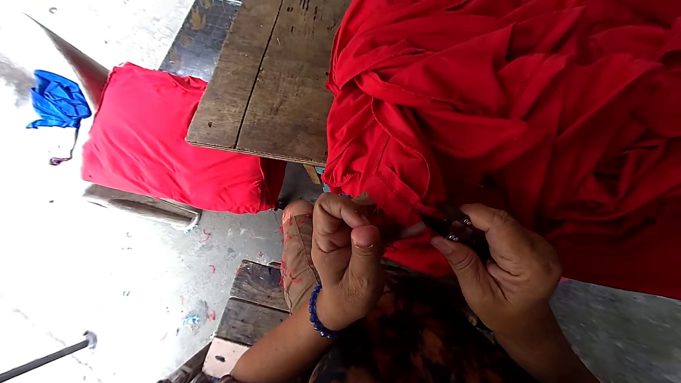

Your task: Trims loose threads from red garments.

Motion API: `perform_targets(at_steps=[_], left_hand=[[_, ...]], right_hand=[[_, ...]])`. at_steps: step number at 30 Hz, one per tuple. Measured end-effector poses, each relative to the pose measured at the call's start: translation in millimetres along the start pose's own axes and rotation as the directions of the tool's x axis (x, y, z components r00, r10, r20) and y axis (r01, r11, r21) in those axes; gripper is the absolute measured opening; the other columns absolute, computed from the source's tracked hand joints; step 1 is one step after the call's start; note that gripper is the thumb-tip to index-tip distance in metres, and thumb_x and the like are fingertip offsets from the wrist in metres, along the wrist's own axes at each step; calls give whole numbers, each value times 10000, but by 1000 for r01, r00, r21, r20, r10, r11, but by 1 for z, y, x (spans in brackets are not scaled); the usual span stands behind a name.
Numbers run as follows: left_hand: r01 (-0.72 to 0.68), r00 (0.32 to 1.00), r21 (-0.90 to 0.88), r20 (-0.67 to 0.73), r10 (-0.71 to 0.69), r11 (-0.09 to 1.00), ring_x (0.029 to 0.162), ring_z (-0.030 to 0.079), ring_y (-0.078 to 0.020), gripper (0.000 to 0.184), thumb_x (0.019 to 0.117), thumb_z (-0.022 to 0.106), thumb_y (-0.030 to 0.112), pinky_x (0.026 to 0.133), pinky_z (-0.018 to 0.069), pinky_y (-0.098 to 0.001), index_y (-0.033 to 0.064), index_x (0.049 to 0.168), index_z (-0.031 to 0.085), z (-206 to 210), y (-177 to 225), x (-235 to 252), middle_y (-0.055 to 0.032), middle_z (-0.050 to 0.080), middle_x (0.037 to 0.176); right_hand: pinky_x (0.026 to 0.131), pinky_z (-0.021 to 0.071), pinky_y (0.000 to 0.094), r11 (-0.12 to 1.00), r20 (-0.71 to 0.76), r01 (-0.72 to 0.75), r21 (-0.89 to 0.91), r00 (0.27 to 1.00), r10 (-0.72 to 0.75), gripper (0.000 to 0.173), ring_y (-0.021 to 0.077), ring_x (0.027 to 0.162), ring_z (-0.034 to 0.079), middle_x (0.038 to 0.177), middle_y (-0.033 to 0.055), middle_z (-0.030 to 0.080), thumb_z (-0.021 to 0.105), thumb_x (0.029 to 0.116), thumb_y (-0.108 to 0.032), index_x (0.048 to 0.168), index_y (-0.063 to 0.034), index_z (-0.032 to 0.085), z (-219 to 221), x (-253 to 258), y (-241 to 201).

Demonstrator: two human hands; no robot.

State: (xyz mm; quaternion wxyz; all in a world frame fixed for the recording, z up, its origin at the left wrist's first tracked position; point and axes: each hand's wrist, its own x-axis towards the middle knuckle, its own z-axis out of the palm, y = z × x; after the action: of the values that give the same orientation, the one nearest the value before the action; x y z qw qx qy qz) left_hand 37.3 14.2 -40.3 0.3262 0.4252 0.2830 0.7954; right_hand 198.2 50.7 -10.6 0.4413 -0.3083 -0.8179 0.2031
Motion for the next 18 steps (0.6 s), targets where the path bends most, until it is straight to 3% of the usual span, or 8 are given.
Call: perform_targets(at_steps=[4,8,14,18], left_hand=[[13,1000,-26,7,-13,1000,899,666,8,102,1063,535,348,771,592,-198,258,1042,580,1,2,1,116,648,954],[-6,1000,8,11,6,1000,845,616,29,95,1058,551,357,727,548,-167,269,1026,567,2,-1,-3,126,601,913],[-4,999,-11,40,5,1000,933,652,13,83,1052,563,346,774,576,-192,270,1067,593,3,-2,-8,125,647,1000],[-13,999,14,43,13,1000,882,648,24,109,1056,544,378,746,570,-182,275,1055,579,2,-4,-10,126,648,965]], right_hand=[[715,474,139,998,24,30,-56,999,-28,274,7,773,588,804,38,626,626,1038,-272,989,-4,645,2,-3,2],[684,474,155,996,11,27,-84,1000,-26,261,23,747,589,788,41,623,632,1034,-262,973,-8,642,5,-2,0],[678,473,168,983,-46,37,-180,998,-45,274,46,736,587,790,60,611,605,1049,-264,980,0,627,6,2,-5],[633,439,211,962,-53,69,-265,995,-86,252,96,688,566,734,71,585,566,1059,-218,946,-5,637,4,3,-9]])
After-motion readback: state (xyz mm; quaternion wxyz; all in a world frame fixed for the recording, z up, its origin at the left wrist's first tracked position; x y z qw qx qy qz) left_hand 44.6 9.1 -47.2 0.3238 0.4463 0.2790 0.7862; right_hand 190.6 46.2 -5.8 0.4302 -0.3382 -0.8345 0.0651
